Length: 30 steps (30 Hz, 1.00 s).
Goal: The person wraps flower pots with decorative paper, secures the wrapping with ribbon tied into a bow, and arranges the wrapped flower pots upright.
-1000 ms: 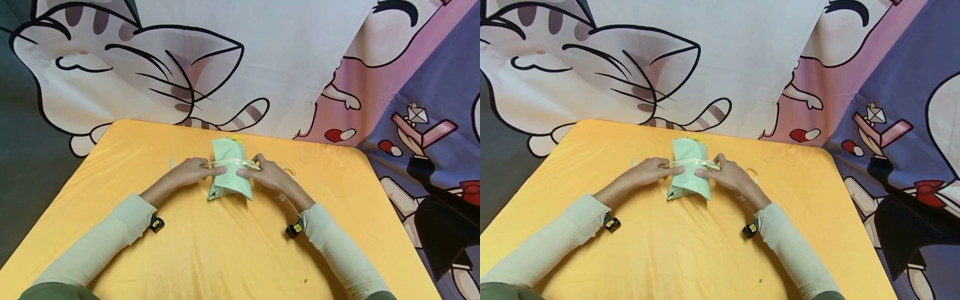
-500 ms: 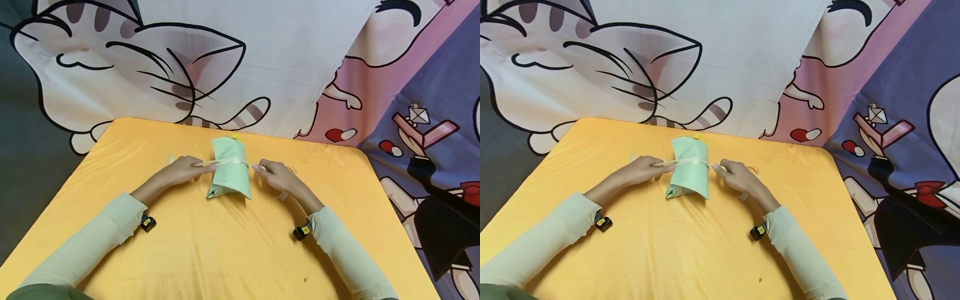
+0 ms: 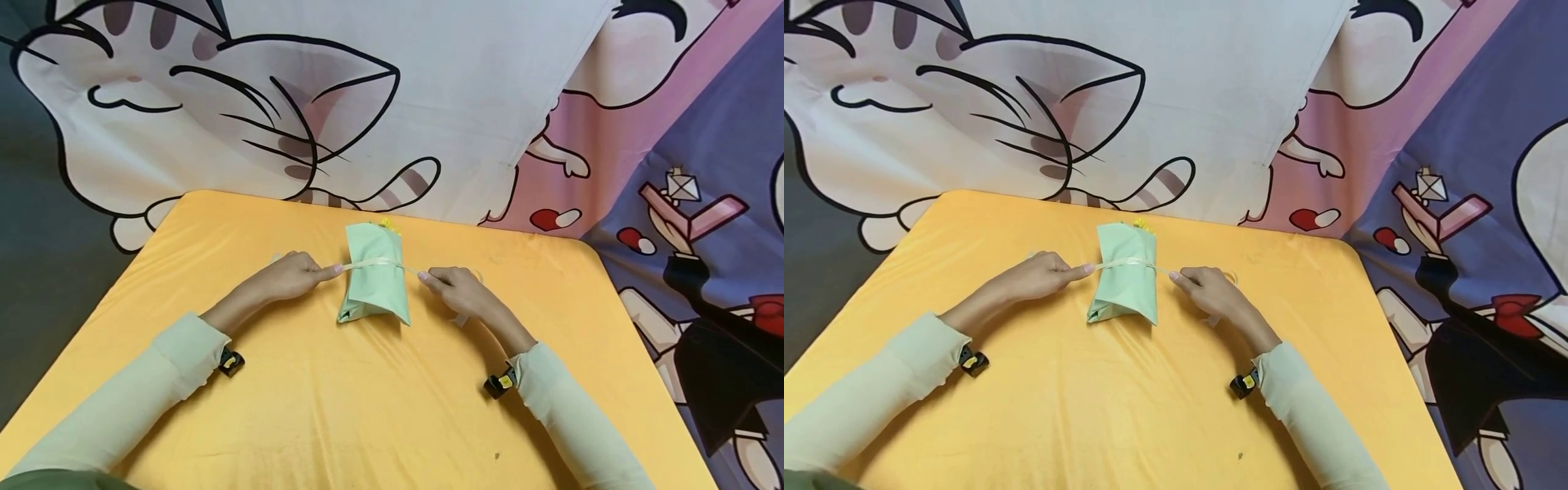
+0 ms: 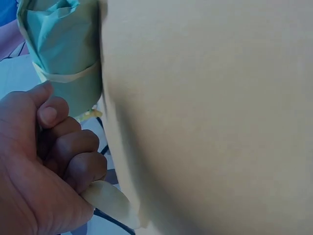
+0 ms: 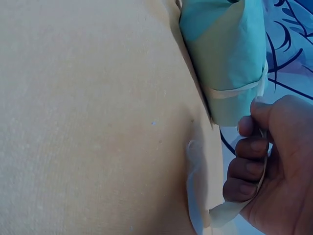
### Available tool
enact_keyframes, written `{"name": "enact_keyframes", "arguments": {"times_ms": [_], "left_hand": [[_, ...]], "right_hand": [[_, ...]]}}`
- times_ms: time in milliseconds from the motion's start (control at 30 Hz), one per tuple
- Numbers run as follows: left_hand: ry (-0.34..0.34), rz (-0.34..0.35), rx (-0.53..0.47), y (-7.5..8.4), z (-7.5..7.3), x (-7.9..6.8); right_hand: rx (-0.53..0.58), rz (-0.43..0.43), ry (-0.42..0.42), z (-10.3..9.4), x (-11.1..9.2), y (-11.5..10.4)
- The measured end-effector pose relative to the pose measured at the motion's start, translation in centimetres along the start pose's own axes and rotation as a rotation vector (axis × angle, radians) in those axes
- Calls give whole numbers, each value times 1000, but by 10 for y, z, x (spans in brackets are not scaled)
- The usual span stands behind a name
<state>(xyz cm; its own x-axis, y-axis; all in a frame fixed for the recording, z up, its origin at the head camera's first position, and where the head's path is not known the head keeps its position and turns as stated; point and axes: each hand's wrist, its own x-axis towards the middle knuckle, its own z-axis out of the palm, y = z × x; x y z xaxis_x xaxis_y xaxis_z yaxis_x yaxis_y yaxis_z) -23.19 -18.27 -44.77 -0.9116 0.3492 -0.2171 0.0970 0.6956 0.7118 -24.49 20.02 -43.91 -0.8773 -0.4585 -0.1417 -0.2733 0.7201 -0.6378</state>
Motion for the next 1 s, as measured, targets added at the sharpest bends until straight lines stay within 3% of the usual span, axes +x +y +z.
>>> {"name": "enact_keyframes", "arguments": {"times_ms": [633,833,1000], "left_hand": [[-54,10,-31,-4,-7,-5],[-26,42,26,-7,-3,-2],[-8,33,94,-6,-5,-4]], "right_hand": [[-91,20,28,-2,2,2],[-92,7,27,-7,5,0],[-95,19,40,-25,7,13]]}}
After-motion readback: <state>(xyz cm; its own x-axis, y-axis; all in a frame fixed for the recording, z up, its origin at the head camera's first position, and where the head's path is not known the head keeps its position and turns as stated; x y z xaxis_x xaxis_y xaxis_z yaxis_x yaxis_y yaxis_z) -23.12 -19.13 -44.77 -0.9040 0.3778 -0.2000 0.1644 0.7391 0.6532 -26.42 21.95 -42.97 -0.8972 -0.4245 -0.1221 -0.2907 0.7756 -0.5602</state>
